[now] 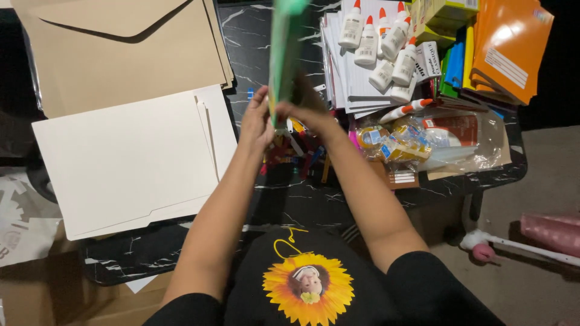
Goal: Sorting and organizing colored paper fasteners from a workspace into a box.
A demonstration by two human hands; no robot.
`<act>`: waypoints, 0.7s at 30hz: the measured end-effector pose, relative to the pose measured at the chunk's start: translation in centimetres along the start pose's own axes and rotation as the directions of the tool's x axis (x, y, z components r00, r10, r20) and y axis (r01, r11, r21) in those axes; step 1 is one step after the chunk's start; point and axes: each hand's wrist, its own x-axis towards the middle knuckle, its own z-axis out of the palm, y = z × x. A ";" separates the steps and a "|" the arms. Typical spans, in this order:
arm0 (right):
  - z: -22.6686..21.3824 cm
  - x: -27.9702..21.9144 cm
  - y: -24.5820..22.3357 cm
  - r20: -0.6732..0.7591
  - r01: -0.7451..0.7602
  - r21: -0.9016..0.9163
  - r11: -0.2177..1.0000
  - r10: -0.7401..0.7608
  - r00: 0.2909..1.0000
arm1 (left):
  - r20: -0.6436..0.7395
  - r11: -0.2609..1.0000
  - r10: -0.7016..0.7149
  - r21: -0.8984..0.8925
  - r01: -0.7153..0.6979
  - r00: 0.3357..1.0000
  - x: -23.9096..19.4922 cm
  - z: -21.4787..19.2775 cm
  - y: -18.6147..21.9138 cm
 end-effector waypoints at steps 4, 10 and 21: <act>1.7 -1.8 -2.1 0.087 0.106 -0.379 0.919 -0.079 0.993 | -0.024 0.998 -0.059 0.004 0.059 0.998 5.1 -7.0 -4.5; -0.2 -3.9 -0.2 0.153 0.364 -0.612 0.702 -0.346 0.926 | -0.079 0.989 -0.115 0.087 0.122 0.990 2.2 -5.3 -4.4; -4.6 -4.3 -0.2 -0.218 -0.032 0.100 0.994 0.053 0.975 | -0.039 0.802 0.026 0.597 0.003 0.999 4.6 -12.0 -5.6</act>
